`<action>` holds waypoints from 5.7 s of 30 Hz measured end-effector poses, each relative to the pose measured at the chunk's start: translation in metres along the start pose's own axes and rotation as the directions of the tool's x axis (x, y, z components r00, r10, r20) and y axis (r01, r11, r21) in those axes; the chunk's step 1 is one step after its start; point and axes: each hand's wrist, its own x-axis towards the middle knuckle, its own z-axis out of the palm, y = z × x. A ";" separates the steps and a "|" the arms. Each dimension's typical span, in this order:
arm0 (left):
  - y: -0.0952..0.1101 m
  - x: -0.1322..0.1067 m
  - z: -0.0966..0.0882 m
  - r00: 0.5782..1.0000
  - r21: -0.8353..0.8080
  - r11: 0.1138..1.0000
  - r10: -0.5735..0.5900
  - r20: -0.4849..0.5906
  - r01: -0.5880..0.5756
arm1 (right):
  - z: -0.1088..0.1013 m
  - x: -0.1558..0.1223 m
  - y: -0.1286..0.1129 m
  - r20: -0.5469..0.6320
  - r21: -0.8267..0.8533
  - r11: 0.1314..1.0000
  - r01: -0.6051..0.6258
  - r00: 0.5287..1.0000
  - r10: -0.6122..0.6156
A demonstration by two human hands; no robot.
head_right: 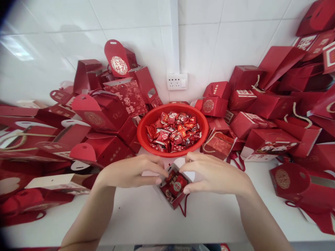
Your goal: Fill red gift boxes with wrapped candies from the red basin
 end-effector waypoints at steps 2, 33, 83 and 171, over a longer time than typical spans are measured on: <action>-0.003 -0.006 0.005 0.999 -0.037 0.999 -0.032 -0.028 0.031 | 0.009 -0.008 0.005 -0.069 0.038 0.999 0.001 0.998 0.001; -0.005 -0.011 0.079 0.906 -0.195 0.974 -0.183 -0.383 0.115 | 0.145 0.006 0.004 -0.759 0.447 0.873 0.194 0.600 0.255; 0.025 -0.018 0.044 0.725 -0.532 0.846 -0.388 -0.569 0.035 | 0.041 -0.021 -0.020 -0.416 0.602 0.775 0.189 0.904 0.103; 0.081 -0.027 -0.011 0.594 -0.507 0.818 -0.272 -0.758 -0.273 | 0.028 0.038 -0.053 -0.509 0.401 0.879 0.258 0.861 -0.020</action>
